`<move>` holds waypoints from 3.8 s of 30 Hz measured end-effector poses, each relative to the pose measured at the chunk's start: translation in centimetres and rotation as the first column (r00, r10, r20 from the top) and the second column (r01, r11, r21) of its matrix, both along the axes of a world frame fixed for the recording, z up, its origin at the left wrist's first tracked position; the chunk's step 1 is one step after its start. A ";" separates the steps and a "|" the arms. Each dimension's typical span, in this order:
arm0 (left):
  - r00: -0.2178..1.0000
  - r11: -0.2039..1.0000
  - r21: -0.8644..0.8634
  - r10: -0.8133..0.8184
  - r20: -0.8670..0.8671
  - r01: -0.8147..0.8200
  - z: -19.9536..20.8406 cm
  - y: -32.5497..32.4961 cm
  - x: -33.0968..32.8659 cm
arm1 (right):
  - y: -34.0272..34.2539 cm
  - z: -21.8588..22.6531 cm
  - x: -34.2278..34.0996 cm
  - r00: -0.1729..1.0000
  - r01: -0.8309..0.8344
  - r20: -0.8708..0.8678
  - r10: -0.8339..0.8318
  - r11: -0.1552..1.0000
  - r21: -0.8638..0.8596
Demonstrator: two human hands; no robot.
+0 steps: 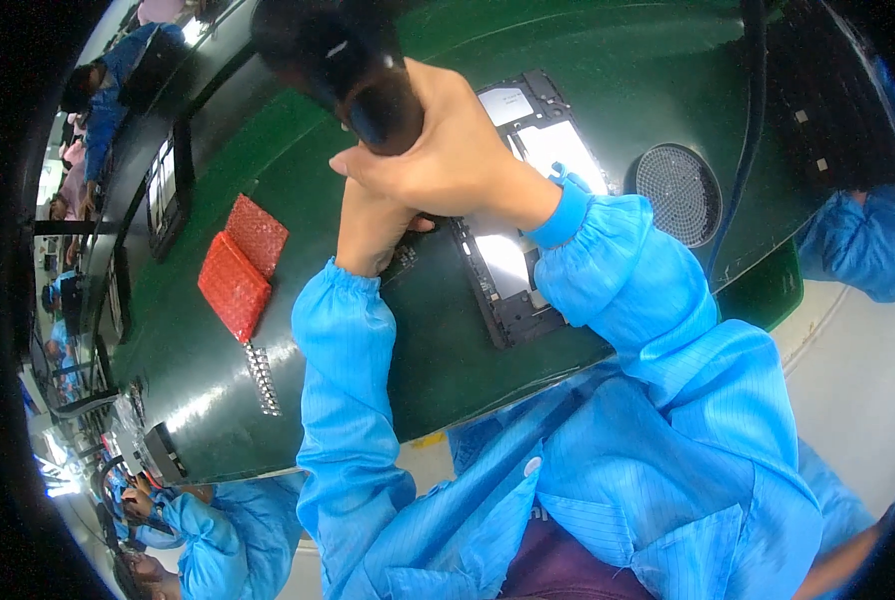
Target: The person assembles tablet components and frames on an industrial production line by securing them with screws using an electric screwdriver.
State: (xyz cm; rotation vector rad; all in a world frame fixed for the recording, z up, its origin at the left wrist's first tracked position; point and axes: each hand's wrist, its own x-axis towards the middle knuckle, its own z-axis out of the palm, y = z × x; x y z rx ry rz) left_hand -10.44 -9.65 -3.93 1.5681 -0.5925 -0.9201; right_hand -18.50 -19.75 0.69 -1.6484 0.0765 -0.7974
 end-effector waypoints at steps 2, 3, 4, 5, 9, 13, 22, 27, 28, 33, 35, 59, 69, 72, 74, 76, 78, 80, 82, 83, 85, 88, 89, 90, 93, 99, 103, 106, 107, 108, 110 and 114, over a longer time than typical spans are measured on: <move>1.000 1.000 -0.005 0.014 0.006 -0.014 0.1 0.0 -0.1 | 0.3 0.1 -0.2 1.000 0.002 -0.017 -0.003 0.999 -0.041; 1.000 1.000 -0.008 0.010 0.014 -0.010 0.3 0.0 -0.1 | 0.5 0.3 -0.3 1.000 0.009 -0.022 -0.010 0.999 -0.036; 1.000 1.000 -0.001 0.015 0.019 -0.015 0.5 0.0 -0.3 | 0.7 0.4 -0.4 1.000 0.018 -0.013 -0.019 0.999 -0.037; 1.000 1.000 0.006 0.019 0.025 -0.019 0.7 -0.1 -0.4 | 0.9 0.6 -0.5 1.000 0.017 -0.006 -0.017 1.000 0.003; 0.999 1.000 0.022 0.020 0.050 -0.022 0.9 -0.5 -0.7 | 0.3 0.2 -1.0 0.998 0.006 0.055 -0.010 0.998 0.060; 0.871 0.946 -0.291 0.259 0.417 -0.142 -2.0 -1.6 1.9 | -2.2 3.1 -3.6 0.964 -0.097 0.260 0.053 0.982 0.160; 0.838 0.915 -0.336 0.355 0.414 -0.222 -2.4 -8.2 1.3 | -11.1 2.9 -14.8 0.948 0.128 0.284 -0.147 0.988 0.083; 0.708 0.925 -0.248 0.381 0.594 -0.289 -1.7 -6.9 -0.5 | -12.7 0.0 -16.8 0.939 0.283 0.173 -0.296 0.954 0.096; 0.694 0.924 -0.225 0.380 0.611 -0.308 -1.6 -6.7 -0.8 | -12.6 -0.1 -16.7 0.936 0.292 0.172 -0.306 0.951 0.102; 0.718 0.920 -0.245 0.392 0.576 -0.306 -2.2 -6.5 -0.9 | -13.3 -1.1 -15.6 0.938 0.331 0.100 -0.332 0.943 0.030; 0.719 0.918 -0.255 0.396 0.572 -0.303 -2.4 -6.2 -1.1 | -13.4 -1.2 -15.8 0.941 0.327 0.087 -0.327 0.945 0.014; 0.702 0.929 -0.205 0.368 0.610 -0.309 -1.9 -6.6 -0.9 | -12.6 -1.8 -17.1 0.979 0.193 0.031 -0.202 0.963 0.189; 0.539 0.939 -0.215 0.330 0.775 -0.267 -0.7 -3.7 0.5 | -11.4 -0.7 -16.5 0.942 0.333 -0.054 -0.331 0.942 0.045; 0.594 0.932 -0.170 0.338 0.731 -0.321 0.3 -1.0 -0.6 | -10.6 1.3 -15.6 0.957 0.256 0.175 -0.232 0.959 -0.125; 0.726 0.947 -0.058 0.281 0.628 -0.317 0.8 1.5 -2.2 | -8.1 1.8 -12.7 0.953 0.164 0.254 -0.167 0.986 0.034; 0.559 0.978 -0.120 0.196 0.806 -0.170 0.3 3.6 -4.7 | -5.6 2.7 -8.8 0.962 0.038 0.270 -0.032 0.999 -0.019; 0.507 0.997 -0.062 0.075 0.859 -0.042 0.5 5.3 -6.9 | -3.2 3.0 -5.3 0.966 -0.125 0.229 0.118 0.992 0.018; 0.510 0.996 -0.090 0.089 0.855 -0.023 -0.5 5.9 -8.1 | -0.8 2.9 -2.7 0.973 -0.208 0.140 0.184 0.962 0.180; 0.492 0.999 0.034 -0.041 0.870 0.024 -1.3 6.3 -8.7 | -0.2 2.1 -1.3 0.978 -0.194 0.101 0.184 0.976 0.102; 0.478 1.000 0.017 -0.025 0.878 0.022 -1.8 6.4 -8.6 | 0.0 1.8 -1.1 0.983 -0.180 0.056 0.175 0.979 0.096; 0.463 1.000 -0.009 -0.001 0.886 0.019 -2.0 6.5 -8.5 | 0.2 1.8 -0.8 0.984 -0.171 -0.015 0.175 0.976 0.132; 0.451 0.999 -0.030 0.015 0.892 0.026 -2.3 6.7 -8.5 | 0.5 1.6 -0.6 0.986 -0.153 -0.055 0.156 0.986 0.061; 0.455 0.999 -0.029 0.011 0.890 0.031 -2.4 6.6 -8.5 | 0.6 1.5 -0.6 0.986 -0.152 -0.064 0.155 0.987 0.056; 0.461 0.999 -0.036 0.020 0.887 0.026 -2.4 6.7 -8.5 | 0.6 1.5 -0.6 0.985 -0.156 -0.072 0.159 0.987 0.050; 0.472 0.999 -0.023 0.008 0.881 0.027 -2.6 6.7 -8.5 | 0.6 1.1 -0.5 0.985 -0.160 -0.065 0.160 0.987 0.005; 0.464 0.999 -0.018 0.000 0.886 0.034 -2.1 6.9 -8.9 | 0.8 1.2 -0.9 0.985 -0.160 -0.060 0.160 0.987 0.005; 0.439 0.999 -0.023 0.009 0.899 0.027 -2.1 6.7 -8.6 | 0.7 0.1 -0.3 0.985 -0.167 -0.037 0.168 0.985 0.035; 0.344 0.980 -0.125 0.066 0.936 0.153 -1.9 6.7 -9.2 | 0.5 -0.8 0.2 0.989 -0.144 -0.010 0.145 0.988 0.052; 0.311 0.941 -0.208 0.120 0.943 0.268 -1.8 7.0 -9.8 | 0.7 -0.9 0.3 0.992 -0.123 -0.010 0.124 0.992 0.033; 0.338 0.903 -0.251 0.129 0.932 0.348 -1.8 6.9 -10.8 | 0.8 -0.6 0.4 0.992 -0.128 0.005 0.128 0.991 0.036; 0.323 0.892 -0.171 0.030 0.946 0.418 -1.3 7.5 -12.7 | 1.3 0.0 0.5 0.997 -0.074 -0.022 0.077 0.993 0.095; 0.200 0.927 0.006 -0.088 0.976 0.375 -3.1 7.6 -14.9 | 0.4 -0.8 -0.2 0.990 -0.137 0.042 0.138 0.990 -0.015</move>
